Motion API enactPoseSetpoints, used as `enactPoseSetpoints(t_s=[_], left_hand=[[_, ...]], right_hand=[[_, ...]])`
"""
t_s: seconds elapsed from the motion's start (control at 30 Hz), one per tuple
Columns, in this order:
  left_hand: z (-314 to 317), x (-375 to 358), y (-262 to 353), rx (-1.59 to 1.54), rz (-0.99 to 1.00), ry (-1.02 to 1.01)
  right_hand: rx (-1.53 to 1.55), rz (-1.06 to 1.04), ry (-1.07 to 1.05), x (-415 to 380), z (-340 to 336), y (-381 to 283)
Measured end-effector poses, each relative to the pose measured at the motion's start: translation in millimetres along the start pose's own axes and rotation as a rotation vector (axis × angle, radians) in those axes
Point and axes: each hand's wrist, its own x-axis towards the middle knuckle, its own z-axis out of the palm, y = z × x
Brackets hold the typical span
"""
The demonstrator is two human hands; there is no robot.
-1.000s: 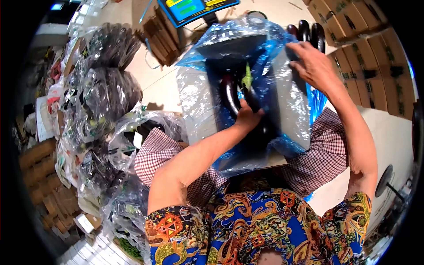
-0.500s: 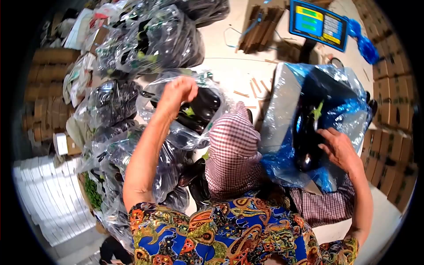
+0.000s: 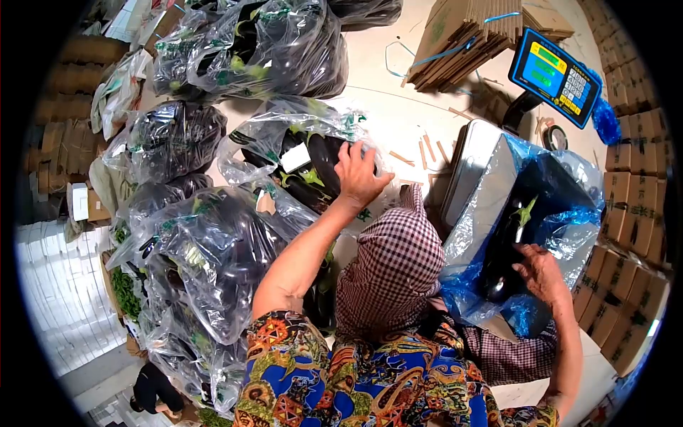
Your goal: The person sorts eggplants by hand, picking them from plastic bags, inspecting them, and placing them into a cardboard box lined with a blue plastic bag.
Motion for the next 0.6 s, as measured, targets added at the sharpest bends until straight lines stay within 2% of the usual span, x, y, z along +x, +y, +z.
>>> enactPoseSetpoints(t_s=[0.1, 0.13, 0.2, 0.3, 0.4, 0.53, 0.6], left_hand=[[11, -6, -23, -0.062, 0.105, 0.050], [-1, -11, -22, -0.108, 0.102, 0.027], [-2, -19, -33, -0.270, 0.164, 0.108], [-6, -25, -47, -0.267, 0.271, 0.083], [-9, -21, -44, 0.008, 0.268, -0.014], [6, 6, -29, 0.299, 0.336, -0.011], [2, 9, -36, 0.299, 0.365, -0.068]], right_hand=[[-0.011, 0.029, -0.001, 0, 2, 6], [-0.014, 0.025, 0.014, -1, 4, 9], [-0.008, 0.028, 0.020, -3, 6, 13], [0.005, 0.023, 0.000, 0, 3, 10], [-0.006, 0.000, -0.016, 2, 0, 4], [-0.035, -0.031, -0.028, 3, 1, 3], [-0.060, -0.044, -0.020, 2, 4, 5]])
